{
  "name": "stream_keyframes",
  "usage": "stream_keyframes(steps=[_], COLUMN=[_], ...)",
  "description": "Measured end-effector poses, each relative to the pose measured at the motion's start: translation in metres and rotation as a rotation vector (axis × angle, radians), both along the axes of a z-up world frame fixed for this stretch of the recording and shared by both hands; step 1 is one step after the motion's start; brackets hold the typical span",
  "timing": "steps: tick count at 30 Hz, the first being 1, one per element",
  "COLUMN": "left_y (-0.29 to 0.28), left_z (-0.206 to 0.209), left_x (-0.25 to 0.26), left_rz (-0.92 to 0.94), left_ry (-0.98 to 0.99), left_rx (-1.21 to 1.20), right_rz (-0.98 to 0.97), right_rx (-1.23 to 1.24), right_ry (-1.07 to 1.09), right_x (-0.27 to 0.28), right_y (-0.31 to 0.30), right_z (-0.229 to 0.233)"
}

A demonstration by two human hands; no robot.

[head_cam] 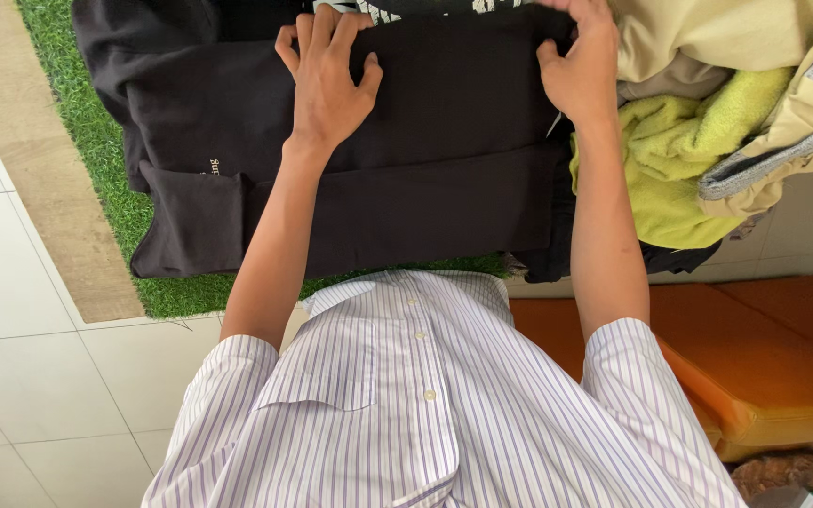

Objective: The person packs a suitcase by rolling a black shirt and placing it inside, then unfolding and smoothing a second black shirt to pack it as well.

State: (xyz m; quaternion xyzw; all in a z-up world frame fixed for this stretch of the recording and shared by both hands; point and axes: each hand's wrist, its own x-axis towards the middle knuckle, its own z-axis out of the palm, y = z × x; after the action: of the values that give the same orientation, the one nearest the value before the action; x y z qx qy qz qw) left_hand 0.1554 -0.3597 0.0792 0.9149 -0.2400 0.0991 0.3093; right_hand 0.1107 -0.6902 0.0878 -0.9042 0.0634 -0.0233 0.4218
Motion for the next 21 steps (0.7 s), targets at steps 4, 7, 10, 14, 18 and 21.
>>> stream_keyframes(steps=[4, 7, 10, 14, 18, 21], left_y=[0.004, 0.012, 0.021, 0.032, 0.038, 0.043], left_z=[0.013, 0.023, 0.035, 0.039, 0.039, 0.041], left_x=[-0.007, -0.014, -0.025, -0.043, -0.061, -0.079], left_rz=[-0.007, 0.014, 0.020, -0.062, -0.062, -0.052], left_ry=[-0.085, -0.056, 0.069, -0.068, -0.063, -0.075], left_rx=[-0.042, -0.037, -0.041, -0.086, -0.133, -0.099], right_rz=[-0.032, -0.050, -0.083, -0.116, -0.145, -0.169], right_rx=[0.024, 0.037, 0.125, 0.191, 0.195, 0.150], right_ry=[-0.205, -0.319, -0.339, -0.381, -0.464, -0.494], right_x=[-0.006, -0.019, -0.031, -0.052, -0.071, -0.087], right_y=[0.000, -0.002, 0.001, 0.009, 0.017, 0.023], right_z=[-0.001, 0.001, 0.008, 0.014, 0.012, 0.010])
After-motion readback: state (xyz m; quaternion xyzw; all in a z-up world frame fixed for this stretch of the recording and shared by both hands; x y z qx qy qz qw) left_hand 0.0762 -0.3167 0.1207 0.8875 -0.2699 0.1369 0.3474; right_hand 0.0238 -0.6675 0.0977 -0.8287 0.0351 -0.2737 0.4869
